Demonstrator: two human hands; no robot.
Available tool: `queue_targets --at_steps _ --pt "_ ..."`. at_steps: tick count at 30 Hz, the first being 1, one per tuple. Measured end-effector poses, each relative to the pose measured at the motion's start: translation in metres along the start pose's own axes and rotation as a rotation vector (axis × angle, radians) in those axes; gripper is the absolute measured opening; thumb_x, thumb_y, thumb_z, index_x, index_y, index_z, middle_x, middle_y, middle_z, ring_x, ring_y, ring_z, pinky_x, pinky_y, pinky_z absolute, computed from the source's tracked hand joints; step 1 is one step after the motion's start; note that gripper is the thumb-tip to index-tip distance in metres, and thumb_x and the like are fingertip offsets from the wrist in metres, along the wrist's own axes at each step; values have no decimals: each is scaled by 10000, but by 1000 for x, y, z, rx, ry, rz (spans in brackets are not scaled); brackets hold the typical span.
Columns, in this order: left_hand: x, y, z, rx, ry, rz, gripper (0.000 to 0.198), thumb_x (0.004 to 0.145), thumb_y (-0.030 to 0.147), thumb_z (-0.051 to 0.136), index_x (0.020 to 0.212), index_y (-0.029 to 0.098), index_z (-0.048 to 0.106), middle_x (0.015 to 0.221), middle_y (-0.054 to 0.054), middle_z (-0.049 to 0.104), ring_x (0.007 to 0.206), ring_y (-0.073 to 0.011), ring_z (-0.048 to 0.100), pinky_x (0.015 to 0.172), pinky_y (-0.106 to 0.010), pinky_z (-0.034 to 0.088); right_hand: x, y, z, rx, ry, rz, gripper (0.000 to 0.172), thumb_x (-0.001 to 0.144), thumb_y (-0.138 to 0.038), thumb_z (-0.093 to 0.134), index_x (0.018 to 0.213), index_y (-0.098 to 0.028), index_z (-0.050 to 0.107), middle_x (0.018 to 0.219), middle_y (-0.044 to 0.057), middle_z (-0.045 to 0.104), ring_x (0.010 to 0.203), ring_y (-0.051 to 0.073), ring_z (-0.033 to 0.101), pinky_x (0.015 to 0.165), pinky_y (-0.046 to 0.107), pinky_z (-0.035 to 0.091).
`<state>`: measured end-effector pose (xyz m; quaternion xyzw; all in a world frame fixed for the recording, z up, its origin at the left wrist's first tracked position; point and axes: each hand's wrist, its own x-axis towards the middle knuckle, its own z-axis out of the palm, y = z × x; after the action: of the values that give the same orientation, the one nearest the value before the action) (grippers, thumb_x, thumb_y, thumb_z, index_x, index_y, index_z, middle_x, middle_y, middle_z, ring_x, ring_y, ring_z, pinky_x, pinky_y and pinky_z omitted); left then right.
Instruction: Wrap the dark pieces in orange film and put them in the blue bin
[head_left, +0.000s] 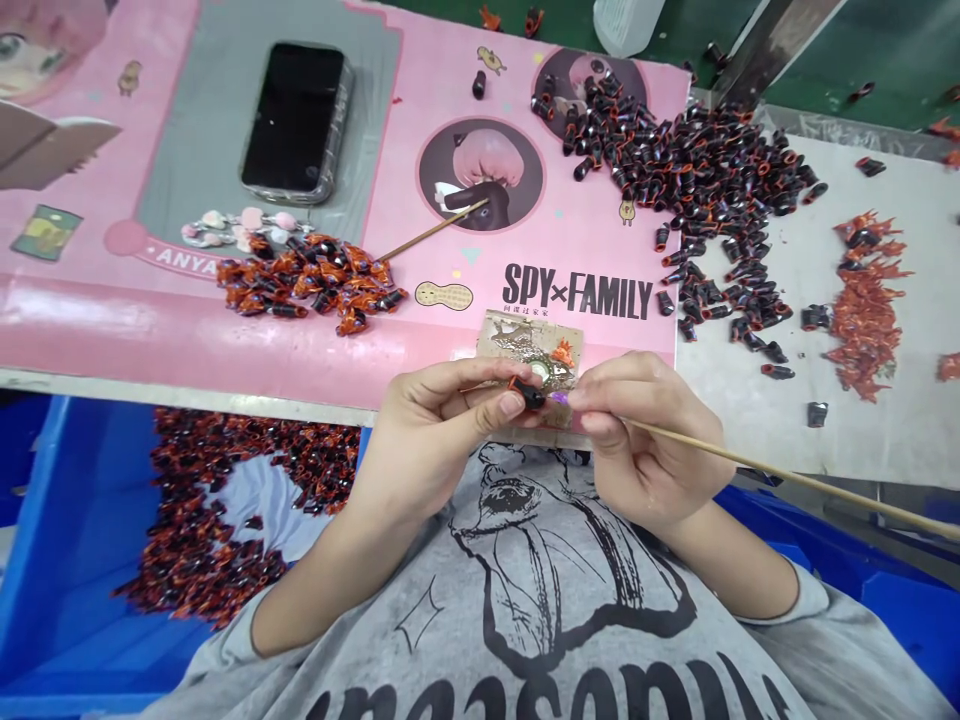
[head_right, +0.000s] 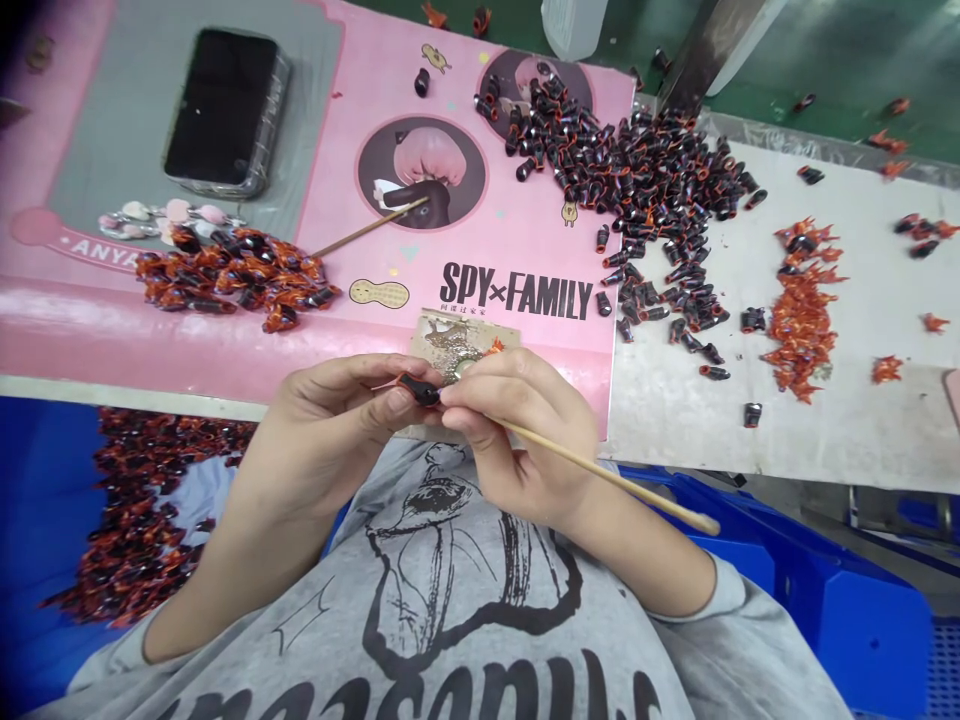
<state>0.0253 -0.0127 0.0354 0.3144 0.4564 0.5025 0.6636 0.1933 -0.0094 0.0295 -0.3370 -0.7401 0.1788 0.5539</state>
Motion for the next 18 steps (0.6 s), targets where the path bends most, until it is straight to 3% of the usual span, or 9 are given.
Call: queue_targets --at_steps 4,10,18 --pt "-1 1 3 9 -24 -28 215 625 315 948 794 286 818 821 1 814 690 -165 759 654 -287 670 -2 -3 -5 -7 -2 24 101 993 -200 573 975 -198 672 830 44 715 768 160 688 650 293 585" --pt "-2 -2 8 -40 -68 5 200 650 299 937 816 281 827 770 4 807 652 -149 754 611 -242 658 -2 -9 -7 91 152 277 96 983 -233 613 946 -220 700 794 18 710 690 141 661 608 277 563" --pt "-4 -1 9 -46 -72 -28 188 667 255 928 831 250 836 786 -7 816 642 -134 752 656 -222 653 1 -10 -4 242 125 417 90 964 -190 637 905 -205 703 798 1 709 654 103 662 562 210 547"
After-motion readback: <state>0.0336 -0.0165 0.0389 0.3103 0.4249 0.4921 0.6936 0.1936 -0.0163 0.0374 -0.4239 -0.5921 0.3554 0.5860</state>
